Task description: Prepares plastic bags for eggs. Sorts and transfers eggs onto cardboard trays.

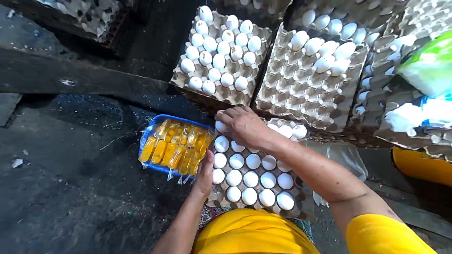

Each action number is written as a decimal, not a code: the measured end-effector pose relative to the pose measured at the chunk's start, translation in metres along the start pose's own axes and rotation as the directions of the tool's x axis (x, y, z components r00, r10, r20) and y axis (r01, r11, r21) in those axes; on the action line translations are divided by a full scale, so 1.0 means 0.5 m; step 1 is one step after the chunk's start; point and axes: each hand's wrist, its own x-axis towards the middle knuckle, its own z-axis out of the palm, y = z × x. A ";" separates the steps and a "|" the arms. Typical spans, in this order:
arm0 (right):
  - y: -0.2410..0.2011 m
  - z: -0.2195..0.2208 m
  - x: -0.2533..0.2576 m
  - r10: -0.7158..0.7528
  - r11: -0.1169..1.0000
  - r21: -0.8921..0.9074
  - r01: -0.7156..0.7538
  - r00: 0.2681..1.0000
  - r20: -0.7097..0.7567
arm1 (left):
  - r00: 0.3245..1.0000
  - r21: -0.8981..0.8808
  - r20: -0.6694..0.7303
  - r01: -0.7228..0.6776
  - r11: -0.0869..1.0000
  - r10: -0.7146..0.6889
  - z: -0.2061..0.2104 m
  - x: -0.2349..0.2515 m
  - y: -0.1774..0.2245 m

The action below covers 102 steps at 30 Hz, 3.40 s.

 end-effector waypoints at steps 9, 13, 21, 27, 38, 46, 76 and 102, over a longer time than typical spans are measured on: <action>0.201 -0.154 -0.073 0.535 0.814 0.047 -0.579 0.716 -0.448 | 1.000 -0.013 0.005 -0.002 1.000 0.002 -0.003 -0.001 0.004; 0.310 -0.193 -0.080 0.667 0.650 -0.020 -0.760 0.583 -0.464 | 1.000 -0.034 0.032 0.002 0.999 -0.001 -0.003 0.004 -0.003; 0.360 -0.183 -0.070 0.674 0.626 -0.080 -0.776 0.589 -0.446 | 1.000 -0.062 0.021 0.016 0.998 -0.015 -0.002 0.006 -0.005; 0.246 -0.155 -0.154 0.563 0.820 0.108 -0.562 0.759 -0.327 | 1.000 -0.033 0.021 0.006 0.999 -0.006 -0.008 0.005 -0.006; 0.091 0.031 -0.390 0.787 0.599 0.584 -0.547 0.535 -0.306 | 0.996 -0.032 0.025 0.083 0.996 -0.082 -0.013 0.003 -0.012; 0.033 0.084 -0.432 0.882 0.341 0.852 -0.397 0.448 -0.144 | 0.997 0.013 0.068 0.047 0.999 -0.048 0.000 -0.005 -0.016; 0.081 0.063 -0.553 0.899 0.406 0.865 -0.294 0.299 -0.321 | 0.987 0.048 0.156 0.028 0.998 -0.035 0.152 0.029 0.077; 0.136 0.049 -0.514 0.887 0.441 0.852 -0.282 0.286 -0.364 | 0.966 0.006 0.250 0.071 0.997 -0.070 0.164 0.092 0.087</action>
